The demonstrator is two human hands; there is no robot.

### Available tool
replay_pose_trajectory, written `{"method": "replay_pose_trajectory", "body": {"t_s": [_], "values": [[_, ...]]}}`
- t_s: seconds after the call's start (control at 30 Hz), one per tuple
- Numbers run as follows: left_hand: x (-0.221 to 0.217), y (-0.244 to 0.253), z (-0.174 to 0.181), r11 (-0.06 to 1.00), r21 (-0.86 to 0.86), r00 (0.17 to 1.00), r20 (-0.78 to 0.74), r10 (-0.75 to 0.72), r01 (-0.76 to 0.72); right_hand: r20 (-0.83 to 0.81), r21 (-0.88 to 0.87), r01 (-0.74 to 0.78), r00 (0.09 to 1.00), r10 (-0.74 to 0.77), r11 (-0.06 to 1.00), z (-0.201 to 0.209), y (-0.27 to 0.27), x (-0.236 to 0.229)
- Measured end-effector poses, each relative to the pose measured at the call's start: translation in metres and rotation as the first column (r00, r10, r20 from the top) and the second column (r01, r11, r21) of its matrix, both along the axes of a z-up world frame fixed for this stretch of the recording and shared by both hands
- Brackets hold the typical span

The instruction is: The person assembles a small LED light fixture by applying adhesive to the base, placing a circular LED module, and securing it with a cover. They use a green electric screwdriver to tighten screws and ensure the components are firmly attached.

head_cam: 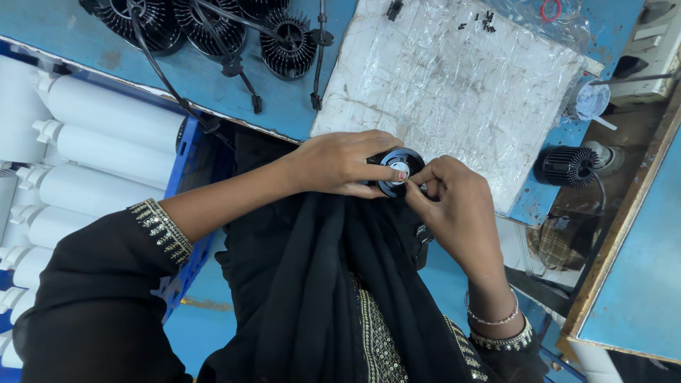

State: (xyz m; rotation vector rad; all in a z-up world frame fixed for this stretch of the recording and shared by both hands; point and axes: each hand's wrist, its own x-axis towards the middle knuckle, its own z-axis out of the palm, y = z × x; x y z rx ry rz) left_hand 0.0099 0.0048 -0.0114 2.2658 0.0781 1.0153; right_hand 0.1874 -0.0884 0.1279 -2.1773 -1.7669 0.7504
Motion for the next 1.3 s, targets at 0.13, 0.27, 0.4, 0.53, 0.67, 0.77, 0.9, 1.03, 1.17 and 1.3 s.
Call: {"method": "replay_pose_trajectory", "body": {"t_s": [0.13, 0.27, 0.4, 0.53, 0.67, 0.77, 0.9, 1.03, 1.17, 1.3], "values": [[-0.001, 0.001, 0.001, 1.000, -0.008, 1.000, -0.006, -0.014, 0.014, -0.016, -0.050, 0.036, 0.999, -0.037, 0.998, 0.001, 0.000, 0.000], [-0.003, 0.001, 0.002, 1.000, -0.017, 1.000, -0.020, -0.022, 0.022, -0.086, -0.065, 0.046, 0.995, -0.052, 0.997, -0.004, -0.004, 0.007], [-0.002, 0.001, 0.002, 1.000, -0.004, 0.999, -0.030, -0.015, 0.015, -0.250, 0.031, 0.089, 0.965, -0.078, 0.996, -0.008, -0.008, 0.024], [-0.003, 0.001, 0.001, 1.000, -0.002, 0.999, -0.037, -0.015, 0.015, -0.313, -0.035, 0.251, 0.916, -0.250, 0.967, -0.006, -0.014, 0.039], [-0.001, 0.002, 0.001, 0.999, -0.021, 0.999, -0.041, -0.036, 0.035, -0.328, -0.010, 0.214, 0.922, -0.205, 0.977, -0.008, -0.020, 0.032], [-0.002, 0.003, 0.001, 0.999, -0.022, 0.998, -0.035, -0.048, 0.048, -0.214, 0.129, 0.079, 0.976, -0.050, 0.988, -0.011, -0.021, 0.017], [-0.003, 0.002, 0.003, 0.999, -0.019, 0.999, -0.030, -0.039, 0.038, -0.110, 0.111, 0.077, 0.992, -0.065, 0.991, -0.008, -0.016, 0.004], [-0.003, 0.001, 0.004, 0.999, -0.025, 0.999, -0.034, -0.035, 0.034, 0.005, 0.096, 0.033, 0.999, -0.034, 0.995, -0.007, -0.013, -0.006], [-0.004, 0.001, 0.004, 0.999, -0.031, 0.999, -0.028, -0.030, 0.029, 0.094, 0.088, -0.006, 0.996, -0.003, 0.996, -0.006, -0.010, -0.009], [-0.004, 0.002, 0.004, 0.999, -0.029, 0.999, -0.030, -0.034, 0.033, 0.119, 0.078, -0.006, 0.993, -0.003, 0.997, -0.005, -0.010, -0.011]]}}
